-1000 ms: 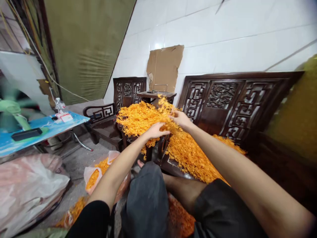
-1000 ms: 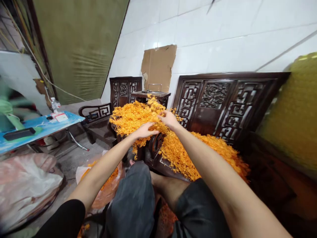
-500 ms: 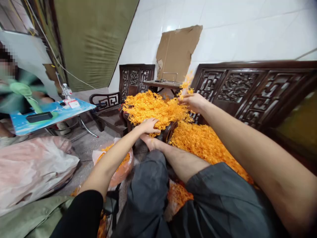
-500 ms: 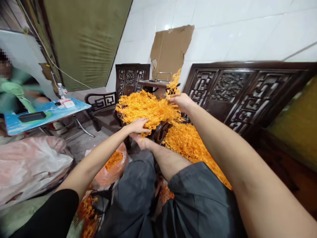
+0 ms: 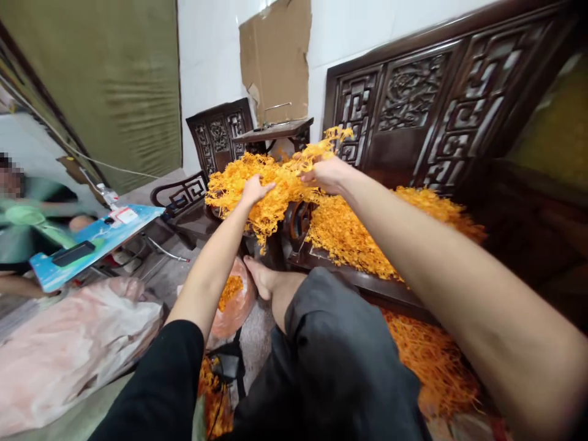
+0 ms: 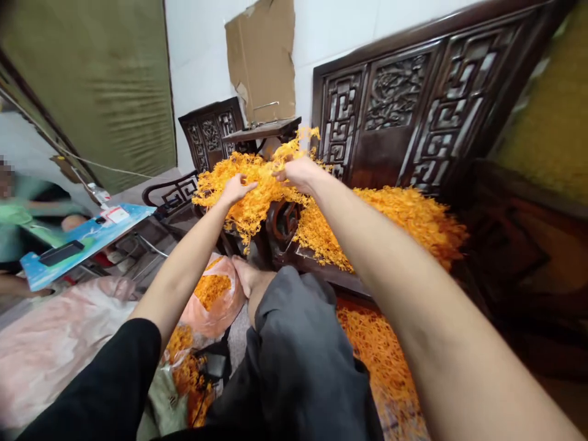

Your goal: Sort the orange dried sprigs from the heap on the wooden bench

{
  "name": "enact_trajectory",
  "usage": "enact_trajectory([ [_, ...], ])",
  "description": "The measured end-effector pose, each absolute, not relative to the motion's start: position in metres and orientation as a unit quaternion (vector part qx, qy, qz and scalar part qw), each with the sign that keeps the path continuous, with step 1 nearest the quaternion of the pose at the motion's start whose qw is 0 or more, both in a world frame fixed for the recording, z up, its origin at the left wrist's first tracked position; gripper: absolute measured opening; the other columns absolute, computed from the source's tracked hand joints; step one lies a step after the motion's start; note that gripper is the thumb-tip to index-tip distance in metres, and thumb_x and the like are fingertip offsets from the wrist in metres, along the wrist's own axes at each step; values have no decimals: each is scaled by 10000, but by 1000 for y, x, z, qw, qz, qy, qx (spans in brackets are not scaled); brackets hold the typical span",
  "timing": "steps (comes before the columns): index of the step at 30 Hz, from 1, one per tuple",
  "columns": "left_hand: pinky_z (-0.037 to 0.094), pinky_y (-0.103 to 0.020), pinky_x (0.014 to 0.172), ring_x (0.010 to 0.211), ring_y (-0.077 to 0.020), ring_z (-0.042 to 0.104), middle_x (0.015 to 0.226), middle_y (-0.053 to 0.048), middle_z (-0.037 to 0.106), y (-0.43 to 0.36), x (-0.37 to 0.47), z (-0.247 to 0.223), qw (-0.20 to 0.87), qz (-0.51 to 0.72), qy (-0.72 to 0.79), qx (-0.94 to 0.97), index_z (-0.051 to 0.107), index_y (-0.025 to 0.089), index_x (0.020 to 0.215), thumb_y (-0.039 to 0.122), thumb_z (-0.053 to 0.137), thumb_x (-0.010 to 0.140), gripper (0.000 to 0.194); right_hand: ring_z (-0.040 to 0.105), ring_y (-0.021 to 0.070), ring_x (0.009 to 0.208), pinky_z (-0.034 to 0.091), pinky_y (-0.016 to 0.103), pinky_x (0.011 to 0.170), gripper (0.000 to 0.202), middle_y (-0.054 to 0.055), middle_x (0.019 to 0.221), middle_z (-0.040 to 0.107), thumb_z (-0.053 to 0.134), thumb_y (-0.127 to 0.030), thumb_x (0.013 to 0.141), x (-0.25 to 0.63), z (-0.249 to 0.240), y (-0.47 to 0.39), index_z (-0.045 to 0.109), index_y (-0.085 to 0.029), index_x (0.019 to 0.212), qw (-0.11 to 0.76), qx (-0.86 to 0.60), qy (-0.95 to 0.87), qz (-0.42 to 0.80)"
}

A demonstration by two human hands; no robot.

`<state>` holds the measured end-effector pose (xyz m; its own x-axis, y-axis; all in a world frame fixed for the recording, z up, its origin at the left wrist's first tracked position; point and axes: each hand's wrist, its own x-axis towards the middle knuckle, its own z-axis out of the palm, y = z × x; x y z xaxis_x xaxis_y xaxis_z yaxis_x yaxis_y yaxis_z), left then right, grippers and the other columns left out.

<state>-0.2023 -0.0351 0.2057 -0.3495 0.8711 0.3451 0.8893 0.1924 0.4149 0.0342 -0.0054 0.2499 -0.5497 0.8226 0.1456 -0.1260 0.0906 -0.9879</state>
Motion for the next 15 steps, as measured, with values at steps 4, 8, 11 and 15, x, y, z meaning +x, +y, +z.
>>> enact_trajectory([
  [4,339,-377,1203,1438,-285,447,1569,-175,445,-1,-195,202,-9,-279,-660,-698,351,96,1540,479,731,760,949,665,176,910,528,315,782,269,38,967,698,711,-166,833,39,234,6,615,-215,1080,417,-246,-606,631],
  [8,321,-418,1221,1438,-297,443,1572,-137,456,22,-188,194,-21,-209,-606,-767,442,146,1499,523,628,844,778,669,220,937,553,362,845,262,74,930,694,688,-463,876,56,205,28,613,-228,963,454,-188,-633,597],
  [11,450,-421,1105,1256,-287,599,1383,-125,638,34,-191,180,-37,-180,-649,-738,590,163,1351,583,529,909,613,657,211,844,559,374,844,308,62,874,655,671,-540,855,76,179,38,605,-250,938,493,-197,-606,592],
  [15,490,-356,1021,1124,-244,652,1231,-104,706,46,-200,163,-33,-179,-631,-754,649,151,1234,587,432,958,560,616,195,780,547,359,754,299,42,839,577,712,-539,829,110,156,25,585,-268,825,543,-241,-556,581],
])
